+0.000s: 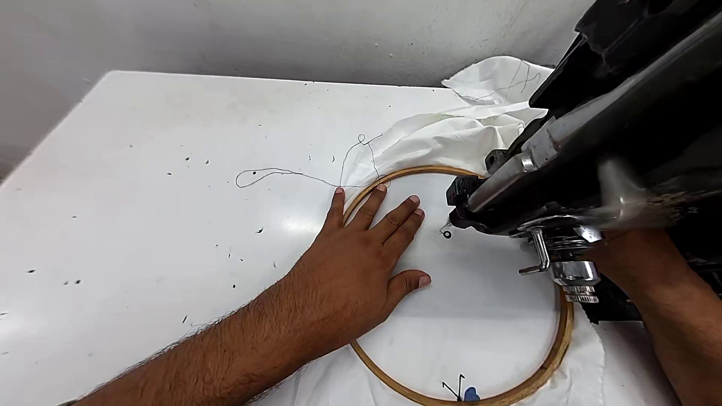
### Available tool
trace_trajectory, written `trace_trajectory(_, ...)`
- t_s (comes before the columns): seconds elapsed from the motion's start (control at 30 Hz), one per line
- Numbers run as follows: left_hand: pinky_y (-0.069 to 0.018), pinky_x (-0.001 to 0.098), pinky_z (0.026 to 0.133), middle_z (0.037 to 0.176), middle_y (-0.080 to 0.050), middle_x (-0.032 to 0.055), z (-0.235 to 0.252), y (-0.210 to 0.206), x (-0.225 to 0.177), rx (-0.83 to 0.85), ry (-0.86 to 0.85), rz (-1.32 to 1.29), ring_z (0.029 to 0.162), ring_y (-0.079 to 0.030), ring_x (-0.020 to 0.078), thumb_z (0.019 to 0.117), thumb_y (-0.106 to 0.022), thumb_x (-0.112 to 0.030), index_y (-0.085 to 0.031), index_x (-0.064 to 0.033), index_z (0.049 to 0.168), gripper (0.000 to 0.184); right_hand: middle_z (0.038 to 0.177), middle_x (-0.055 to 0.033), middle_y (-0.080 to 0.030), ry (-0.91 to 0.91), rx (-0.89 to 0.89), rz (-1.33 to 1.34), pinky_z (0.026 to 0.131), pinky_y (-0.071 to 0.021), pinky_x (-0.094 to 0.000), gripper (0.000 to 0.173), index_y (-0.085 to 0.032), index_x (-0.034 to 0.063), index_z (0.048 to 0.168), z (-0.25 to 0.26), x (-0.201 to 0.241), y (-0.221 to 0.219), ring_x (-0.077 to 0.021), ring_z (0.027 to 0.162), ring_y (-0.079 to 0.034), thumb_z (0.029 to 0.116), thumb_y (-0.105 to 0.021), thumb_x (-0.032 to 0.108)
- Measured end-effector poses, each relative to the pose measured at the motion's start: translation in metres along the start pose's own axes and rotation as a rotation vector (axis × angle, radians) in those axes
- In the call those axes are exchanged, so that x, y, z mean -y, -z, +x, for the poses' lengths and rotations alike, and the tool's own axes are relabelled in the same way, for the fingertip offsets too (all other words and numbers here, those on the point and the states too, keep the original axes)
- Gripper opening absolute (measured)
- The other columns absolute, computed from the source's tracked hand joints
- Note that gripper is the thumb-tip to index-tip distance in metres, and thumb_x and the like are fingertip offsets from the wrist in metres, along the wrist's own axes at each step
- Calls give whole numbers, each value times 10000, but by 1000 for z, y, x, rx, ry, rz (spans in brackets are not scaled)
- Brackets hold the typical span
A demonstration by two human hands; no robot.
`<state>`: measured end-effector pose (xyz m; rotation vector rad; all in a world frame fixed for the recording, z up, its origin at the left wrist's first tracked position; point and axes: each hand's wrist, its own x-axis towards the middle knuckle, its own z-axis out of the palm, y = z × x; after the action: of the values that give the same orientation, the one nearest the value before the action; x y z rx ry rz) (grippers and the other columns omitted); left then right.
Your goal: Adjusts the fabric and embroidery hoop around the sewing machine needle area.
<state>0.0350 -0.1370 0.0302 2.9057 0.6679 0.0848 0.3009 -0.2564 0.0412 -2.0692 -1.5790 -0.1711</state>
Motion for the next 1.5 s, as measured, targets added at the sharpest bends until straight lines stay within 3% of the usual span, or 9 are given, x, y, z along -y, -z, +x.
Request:
trace_trajectory(0.27, -153, 746, 1181, 1677, -321, -43, 0, -1, -1, -6, -10, -7, 1567, -236, 280, 1039, -246, -656, -395, -202, 1602, 738, 941, -172, -655, -9, -5, -9, 783, -490, -414, 332, -656, -21, 999, 0, 1, 1, -213, 918, -640, 873, -665, 286)
trace_trajectory(0.43, -151, 746, 1183, 1679, -318, -41, 0, 1, 3, 6, 8, 3, 1568, -233, 286, 1037, -242, -660, -386, -206, 1606, 742, 916, 14, -599, -147, -15, 155, 774, -445, -144, 318, -639, 62, 1030, -5, 6, -5, 71, 880, -552, 858, -689, 324)
trace_trajectory(0.5, -149, 750, 1180, 1681, -313, -37, 0, 3, 4, 20, 14, 6, 1570, -228, 290, 1036, -240, -662, -381, -205, 1608, 745, 943, 2, -608, -136, -8, 169, 805, -438, -126, 321, -640, 47, 1064, -6, 6, -6, 80, 910, -554, 853, -688, 284)
trace_trajectory(0.73, -147, 747, 1184, 1676, -325, -38, 0, 1, 1, 1, 3, 6, 1568, -232, 289, 1043, -251, -642, -392, -196, 1603, 730, 923, 5, -613, -117, 16, 106, 784, -458, -152, 312, -647, 61, 1030, -3, 6, -1, 54, 895, -572, 862, -679, 322)
trace_trajectory(0.83, -146, 756, 1178, 1676, -326, -29, 0, 0, -2, 3, -9, 4, 1569, -227, 296, 1043, -250, -644, -399, -192, 1600, 733, 952, -189, -652, -51, 36, 16, 773, -489, -462, 348, -650, -36, 1009, 1, 3, 4, -247, 918, -641, 883, -680, 287)
trace_trajectory(0.87, -148, 759, 1175, 1675, -328, -27, 0, 0, -2, 0, -14, 5, 1568, -229, 299, 1043, -250, -643, -403, -191, 1597, 732, 956, -194, -650, -33, 43, -9, 774, -489, -479, 355, -649, -32, 1007, 2, 1, 4, -264, 920, -642, 887, -681, 300)
trace_trajectory(1.13, -147, 758, 1174, 1681, -313, -28, 0, 0, -1, 13, -13, 7, 1568, -232, 298, 1042, -242, -647, -381, -195, 1608, 737, 936, -165, -648, -64, 14, 8, 775, -482, -406, 349, -648, -31, 991, -2, 5, 3, -195, 917, -633, 880, -662, 300)
trace_trajectory(1.23, -153, 761, 1171, 1679, -319, -25, 0, 1, 1, 11, 1, 13, 1564, -241, 304, 1039, -239, -654, -384, -191, 1606, 747, 933, 1, -600, -125, -8, 120, 801, -444, -151, 316, -637, 53, 1044, -3, 8, -2, 61, 911, -555, 875, -680, 316)
trace_trajectory(1.5, -143, 761, 1172, 1678, -321, -20, -2, 2, 1, 17, 12, 5, 1565, -237, 308, 1045, -261, -630, -385, -183, 1605, 727, 950, 3, -611, -100, -2, 163, 811, -436, -111, 275, -641, 46, 1066, -5, 5, -5, 90, 924, -557, 873, -669, 239)
